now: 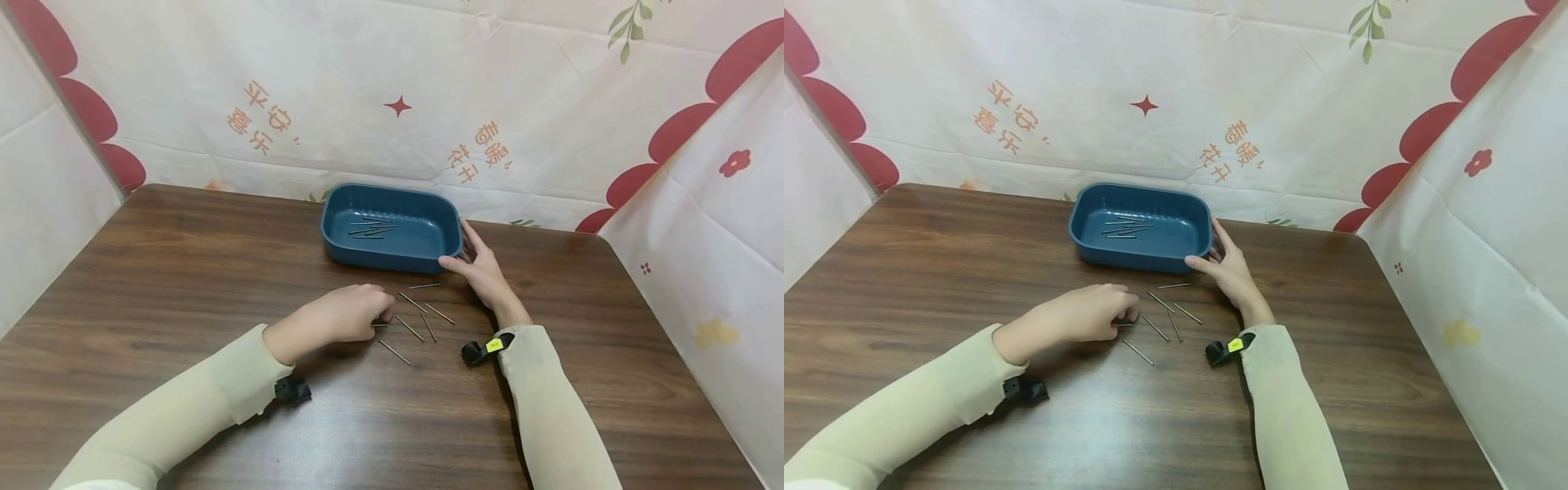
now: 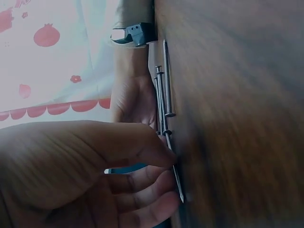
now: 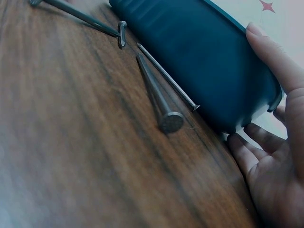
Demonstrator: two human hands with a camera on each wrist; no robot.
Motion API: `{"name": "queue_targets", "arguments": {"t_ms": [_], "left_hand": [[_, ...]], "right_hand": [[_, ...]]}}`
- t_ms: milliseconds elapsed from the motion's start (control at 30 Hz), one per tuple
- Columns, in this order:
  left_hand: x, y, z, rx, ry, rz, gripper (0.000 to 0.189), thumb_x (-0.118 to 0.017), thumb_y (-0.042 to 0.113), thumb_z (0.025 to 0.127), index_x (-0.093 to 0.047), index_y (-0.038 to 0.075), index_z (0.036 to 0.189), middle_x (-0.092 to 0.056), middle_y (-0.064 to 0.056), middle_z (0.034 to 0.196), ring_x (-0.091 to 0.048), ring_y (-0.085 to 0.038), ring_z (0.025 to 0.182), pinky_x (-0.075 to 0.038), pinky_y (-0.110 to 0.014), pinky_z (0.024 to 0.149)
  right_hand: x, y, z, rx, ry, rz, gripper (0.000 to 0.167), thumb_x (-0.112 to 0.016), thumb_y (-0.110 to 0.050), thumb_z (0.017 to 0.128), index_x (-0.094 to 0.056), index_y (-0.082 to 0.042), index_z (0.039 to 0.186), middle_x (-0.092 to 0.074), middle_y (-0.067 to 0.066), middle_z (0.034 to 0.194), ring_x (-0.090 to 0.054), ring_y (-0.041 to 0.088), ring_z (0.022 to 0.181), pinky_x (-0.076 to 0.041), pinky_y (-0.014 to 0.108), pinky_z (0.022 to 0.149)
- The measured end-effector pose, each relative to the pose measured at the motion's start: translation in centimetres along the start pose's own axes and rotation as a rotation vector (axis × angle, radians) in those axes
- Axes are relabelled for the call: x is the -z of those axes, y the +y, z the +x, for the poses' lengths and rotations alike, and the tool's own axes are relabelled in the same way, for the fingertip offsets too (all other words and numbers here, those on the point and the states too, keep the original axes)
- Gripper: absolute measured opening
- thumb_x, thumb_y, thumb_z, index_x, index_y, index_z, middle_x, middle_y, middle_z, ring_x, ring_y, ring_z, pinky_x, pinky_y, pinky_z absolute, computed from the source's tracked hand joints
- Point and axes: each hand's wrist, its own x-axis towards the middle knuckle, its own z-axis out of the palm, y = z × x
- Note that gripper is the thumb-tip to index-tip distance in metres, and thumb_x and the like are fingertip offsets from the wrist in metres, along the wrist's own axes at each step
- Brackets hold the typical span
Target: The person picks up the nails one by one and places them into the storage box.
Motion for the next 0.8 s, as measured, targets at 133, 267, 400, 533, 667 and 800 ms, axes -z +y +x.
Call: {"name": "queue_targets", "arguments": {"t_ms": [133,267,400,533,667,800], "left_hand": [[0.08,0.08,0.28,0.0,-0.027,-0.011,0.025,-0.062,-0.009,0.078,-0.064,0.012,0.09,-0.059,0.002,0.086,-0.054,-0.015,0.08,-0.048,-0.032,0.074],[0.04,-0.09,0.47,-0.017,-0.04,-0.014,0.025,-0.063,-0.009,0.076,-0.062,0.012,0.088,-0.057,0.003,0.082,-0.052,-0.015,0.077,-0.045,-0.03,0.071],[0.01,-0.39,0.7,-0.055,-0.041,-0.011,0.025,-0.063,-0.009,0.074,-0.062,0.014,0.087,-0.054,0.005,0.078,-0.051,-0.012,0.073,-0.043,-0.027,0.067],[0.06,-0.66,0.86,-0.095,-0.041,-0.027,0.027,-0.063,-0.009,0.073,-0.062,0.014,0.087,-0.052,0.005,0.074,-0.049,-0.009,0.069,-0.041,-0.024,0.064],[0.16,-0.77,0.81,-0.114,-0.038,-0.035,0.027,-0.063,-0.01,0.073,-0.063,0.013,0.086,-0.052,0.005,0.073,-0.048,-0.008,0.067,-0.04,-0.023,0.062],[0.18,-0.78,0.77,-0.129,-0.029,-0.034,0.026,-0.063,-0.009,0.073,-0.063,0.013,0.086,-0.053,0.004,0.073,-0.047,-0.008,0.067,-0.04,-0.023,0.062]], "right_hand": [[-0.01,0.07,0.09,-0.003,0.0,0.003,0.089,-0.069,-0.015,0.095,-0.014,-0.031,0.163,-0.023,0.009,0.169,-0.027,0.028,0.155,-0.027,0.046,0.124],[0.03,0.19,0.15,-0.011,0.002,0.009,0.09,-0.069,-0.015,0.095,-0.014,-0.03,0.163,-0.024,0.01,0.168,-0.027,0.029,0.155,-0.027,0.047,0.124],[0.08,0.25,0.13,-0.013,0.003,0.008,0.089,-0.069,-0.015,0.095,-0.014,-0.031,0.163,-0.024,0.011,0.168,-0.027,0.029,0.155,-0.027,0.047,0.124],[0.08,0.21,0.07,-0.009,0.003,0.006,0.09,-0.07,-0.016,0.095,-0.013,-0.03,0.163,-0.023,0.013,0.168,-0.027,0.031,0.155,-0.027,0.048,0.124],[0.03,0.14,0.05,-0.003,-0.001,0.017,0.091,-0.07,-0.016,0.094,-0.013,-0.029,0.163,-0.024,0.014,0.168,-0.027,0.032,0.155,-0.026,0.048,0.124],[-0.01,0.06,0.07,-0.005,-0.001,0.018,0.091,-0.07,-0.016,0.094,-0.013,-0.03,0.163,-0.024,0.014,0.167,-0.027,0.032,0.155,-0.026,0.048,0.124]]}}
